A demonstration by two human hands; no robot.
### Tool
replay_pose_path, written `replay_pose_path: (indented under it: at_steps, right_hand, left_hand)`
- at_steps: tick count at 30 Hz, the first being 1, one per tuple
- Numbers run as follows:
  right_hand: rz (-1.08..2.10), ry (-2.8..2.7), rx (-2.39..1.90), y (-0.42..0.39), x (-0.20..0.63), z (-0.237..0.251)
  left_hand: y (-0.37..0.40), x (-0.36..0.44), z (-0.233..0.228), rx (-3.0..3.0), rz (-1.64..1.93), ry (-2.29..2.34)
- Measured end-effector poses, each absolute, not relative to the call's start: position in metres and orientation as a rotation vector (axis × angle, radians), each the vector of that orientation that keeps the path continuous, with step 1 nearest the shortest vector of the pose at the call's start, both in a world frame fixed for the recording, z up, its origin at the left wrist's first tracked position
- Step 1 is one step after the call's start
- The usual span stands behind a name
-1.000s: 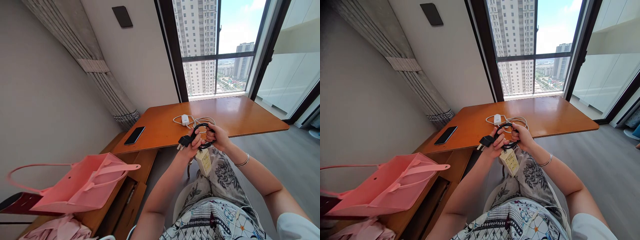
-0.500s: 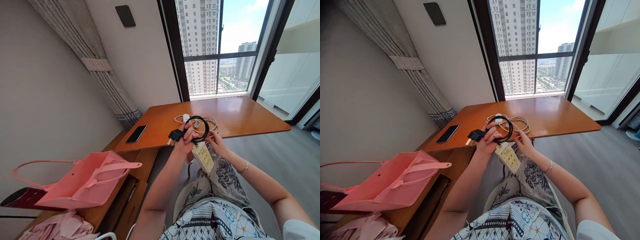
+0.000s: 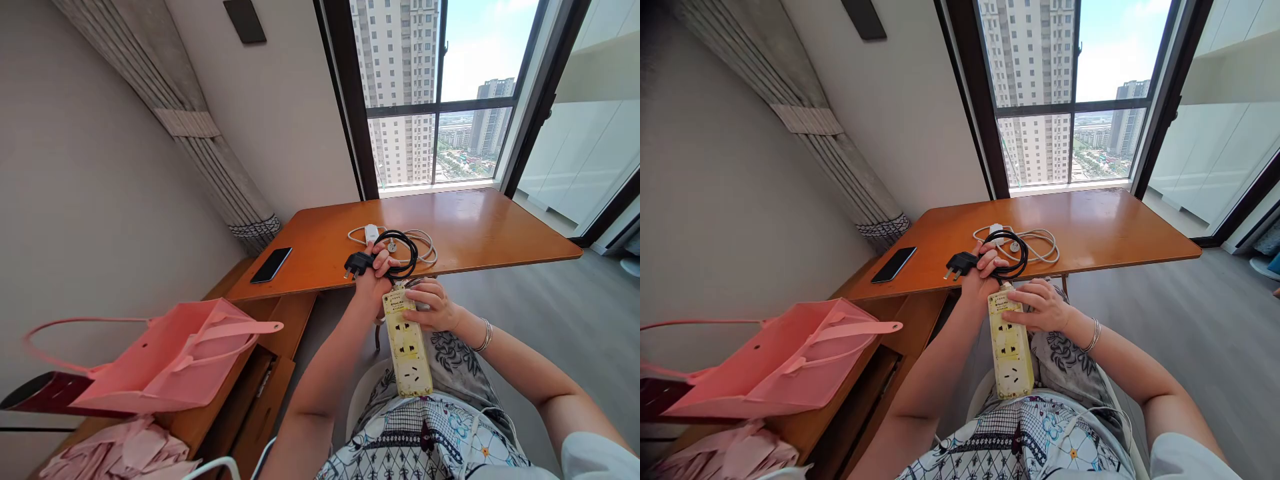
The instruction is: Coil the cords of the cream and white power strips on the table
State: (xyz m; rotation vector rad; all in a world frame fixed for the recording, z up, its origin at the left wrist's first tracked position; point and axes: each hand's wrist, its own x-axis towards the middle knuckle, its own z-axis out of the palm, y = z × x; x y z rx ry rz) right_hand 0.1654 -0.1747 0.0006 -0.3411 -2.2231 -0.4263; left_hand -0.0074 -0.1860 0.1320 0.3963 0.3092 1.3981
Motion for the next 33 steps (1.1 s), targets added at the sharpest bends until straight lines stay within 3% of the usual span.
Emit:
replay_pose_path:
  at_steps: [4, 11, 17, 25, 33]
  right_hand:
    - [-0.271, -2.232, -0.346, -0.179, 0.165, 0.016]
    - [0.789, -1.4, -0.689, -0.172, 0.142, 0.037]
    - [1.376, -1.027, -0.618, -0.174, 0.13, 0.051]
    - [1.442, -0.846, -0.645, -0.167, 0.146, 0.065]
    - [1.437, -1.268, -0.794, -0.15, 0.189, 0.081]
  left_hand:
    - [-0.184, -0.006, 0.124, 0.441, 1.341, 0.333]
    - [-0.182, -0.001, 0.117, 0.452, 1.297, 0.331]
    - [-0.176, -0.004, 0.107, 0.49, 1.334, 0.348]
    - [-0.162, -0.009, 0.07, 0.769, 1.169, 0.5]
    - [-0.162, -0.008, 0.085, 1.042, 1.038, 0.543]
